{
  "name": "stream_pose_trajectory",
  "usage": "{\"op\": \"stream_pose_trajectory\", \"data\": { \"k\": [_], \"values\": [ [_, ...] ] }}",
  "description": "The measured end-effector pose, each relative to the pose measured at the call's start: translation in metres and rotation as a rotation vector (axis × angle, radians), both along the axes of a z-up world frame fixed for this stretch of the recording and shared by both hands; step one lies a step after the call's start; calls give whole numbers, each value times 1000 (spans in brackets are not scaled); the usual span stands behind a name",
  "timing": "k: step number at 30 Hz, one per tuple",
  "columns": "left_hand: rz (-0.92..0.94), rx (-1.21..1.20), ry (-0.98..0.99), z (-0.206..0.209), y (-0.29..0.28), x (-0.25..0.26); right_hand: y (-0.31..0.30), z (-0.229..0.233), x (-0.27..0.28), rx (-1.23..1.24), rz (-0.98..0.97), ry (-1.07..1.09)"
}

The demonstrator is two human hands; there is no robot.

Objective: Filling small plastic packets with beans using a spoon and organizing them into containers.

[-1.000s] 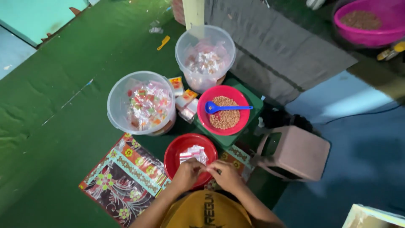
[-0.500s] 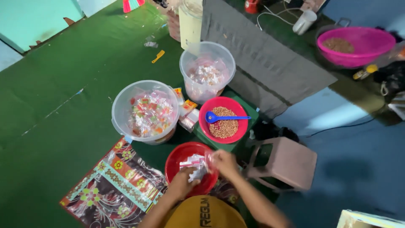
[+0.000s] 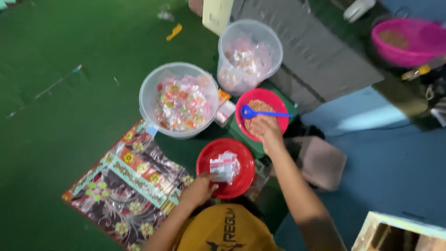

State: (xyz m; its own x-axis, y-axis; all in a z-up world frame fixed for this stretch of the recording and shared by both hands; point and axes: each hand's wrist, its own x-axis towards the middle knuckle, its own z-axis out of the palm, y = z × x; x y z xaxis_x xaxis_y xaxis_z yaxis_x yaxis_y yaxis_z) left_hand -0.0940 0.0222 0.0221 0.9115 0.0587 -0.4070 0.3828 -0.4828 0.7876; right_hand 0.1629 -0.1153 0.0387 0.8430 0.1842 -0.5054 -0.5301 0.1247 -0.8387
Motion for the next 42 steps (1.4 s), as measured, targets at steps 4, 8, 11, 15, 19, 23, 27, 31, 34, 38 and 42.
{"op": "stream_pose_trajectory", "data": {
  "k": [4, 8, 11, 15, 19, 23, 27, 31, 34, 38, 42],
  "values": [
    [-136, 192, -6, -32, 2, 4, -46, -48, -83, -260, 253, 27],
    [-234, 373, -29, -82, -7, 23, -87, -56, -130, -455, 383, 28],
    [-238, 513, 63, -137, -18, 36, -108, -47, -150, -503, 358, 85],
    [-162, 550, 103, -121, -23, 62, -130, -41, -154, -519, 426, 80],
    [-178, 702, 152, -154, -26, 80, -152, -47, -146, -571, 497, 38],
    [-130, 669, 200, -135, -21, 90, -173, -62, -140, -616, 543, 15],
    [-108, 787, 160, -142, -29, 82, -182, -62, -131, -690, 645, -4],
    [-240, 889, -63, -147, -36, 86, -174, -49, -125, -721, 707, -26],
    [-332, 946, -204, -161, -44, 87, -165, -42, -126, -736, 715, -31],
    [-386, 844, -280, -197, -41, 90, -161, -44, -133, -755, 733, -38],
    [-485, 781, -289, -215, -44, 102, -164, -66, -146, -739, 732, -83]
  ]
}}
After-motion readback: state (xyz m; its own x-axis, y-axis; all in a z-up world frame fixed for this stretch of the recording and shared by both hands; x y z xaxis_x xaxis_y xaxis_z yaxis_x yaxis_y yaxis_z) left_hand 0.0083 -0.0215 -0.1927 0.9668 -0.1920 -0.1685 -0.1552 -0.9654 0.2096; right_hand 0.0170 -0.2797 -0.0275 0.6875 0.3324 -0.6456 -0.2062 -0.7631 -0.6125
